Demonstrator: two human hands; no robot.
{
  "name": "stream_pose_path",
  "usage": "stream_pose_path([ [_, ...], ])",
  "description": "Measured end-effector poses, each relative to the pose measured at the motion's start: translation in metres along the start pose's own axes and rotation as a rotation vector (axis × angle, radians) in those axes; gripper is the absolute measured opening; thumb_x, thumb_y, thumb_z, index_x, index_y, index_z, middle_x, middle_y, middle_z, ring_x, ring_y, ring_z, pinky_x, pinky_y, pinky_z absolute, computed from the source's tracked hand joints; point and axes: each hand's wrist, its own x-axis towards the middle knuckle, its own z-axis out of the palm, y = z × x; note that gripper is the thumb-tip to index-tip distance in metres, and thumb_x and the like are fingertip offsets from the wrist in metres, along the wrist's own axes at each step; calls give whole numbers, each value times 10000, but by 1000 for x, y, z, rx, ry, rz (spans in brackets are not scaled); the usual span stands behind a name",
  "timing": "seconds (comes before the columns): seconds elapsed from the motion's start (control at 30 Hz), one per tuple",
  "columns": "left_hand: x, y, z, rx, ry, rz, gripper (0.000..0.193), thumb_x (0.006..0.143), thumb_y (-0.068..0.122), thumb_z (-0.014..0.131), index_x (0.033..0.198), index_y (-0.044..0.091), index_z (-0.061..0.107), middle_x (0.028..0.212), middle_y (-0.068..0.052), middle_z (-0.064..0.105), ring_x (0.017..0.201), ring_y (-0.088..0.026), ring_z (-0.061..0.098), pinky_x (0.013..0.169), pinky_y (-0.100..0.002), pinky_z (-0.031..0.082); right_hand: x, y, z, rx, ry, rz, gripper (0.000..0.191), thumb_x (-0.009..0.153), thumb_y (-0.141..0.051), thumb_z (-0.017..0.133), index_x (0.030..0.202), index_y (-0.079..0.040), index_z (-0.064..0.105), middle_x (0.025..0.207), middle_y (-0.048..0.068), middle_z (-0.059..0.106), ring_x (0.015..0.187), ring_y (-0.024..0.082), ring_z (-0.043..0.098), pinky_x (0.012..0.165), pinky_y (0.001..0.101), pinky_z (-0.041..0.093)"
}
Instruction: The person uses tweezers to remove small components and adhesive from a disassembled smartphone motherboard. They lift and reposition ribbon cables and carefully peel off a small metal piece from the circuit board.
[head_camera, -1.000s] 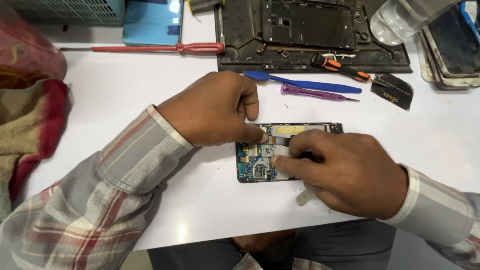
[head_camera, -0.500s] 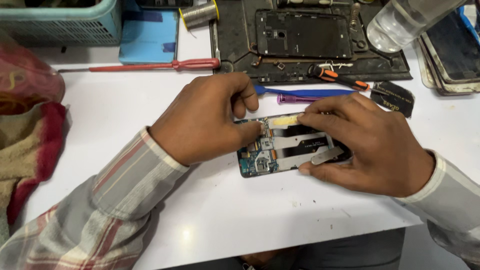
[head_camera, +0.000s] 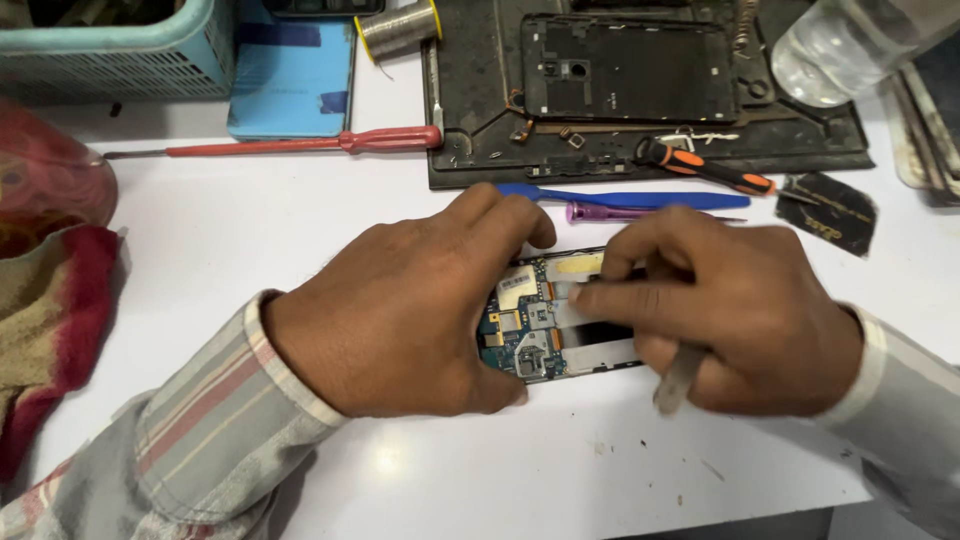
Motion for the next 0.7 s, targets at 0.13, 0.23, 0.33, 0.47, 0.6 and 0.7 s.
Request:
stream_pose_path([
  [0.13,1,-6,0,-53,126,168,939,557,348,929,1320,60,462,1162,-145,584,880,-337,709,736,-438,579,0,-1,10,29,-70,-65,483,607,-59,802,1076,-167,765,1039,76,670,711,149,656,504,280,504],
  [0.23,-1,-12,0,-91,110,169,922,564,351,927,1310,59,470,1170,-138,581,890,-331,706,745,-431,575,1,-4,13,56,-119,-73,561,567,-84,800,1115,-200,761,1074,55,669,781,175,666,539,309,509],
  [0.33,-5,-19,0,-136,92,213,914,576,336,933,1318,55,480,1186,-134,579,939,-323,697,770,-412,569,3,-6,17,34,-157,-80,564,575,-80,811,1125,-200,763,1057,40,670,779,184,669,545,329,514],
  [0.47,-11,-29,0,-157,88,277,909,596,284,929,1353,54,483,1212,-143,575,1038,-324,673,835,-392,556,0,-5,18,88,-128,-73,519,607,-74,799,1114,-175,751,1065,37,670,740,148,667,553,289,516],
  [0.6,-13,-34,1,-188,138,364,854,640,210,894,1359,16,475,1213,-171,574,1121,-338,633,916,-395,527,-7,-5,13,186,-110,180,453,770,74,675,1146,-154,787,1081,14,704,629,8,638,545,184,512],
  [0.7,-12,-38,2,-274,149,400,795,660,158,863,1343,7,485,1205,-170,583,1138,-311,636,944,-375,532,-8,-9,13,1,86,203,378,791,114,619,1095,-74,742,1025,86,668,790,125,674,650,267,534],
])
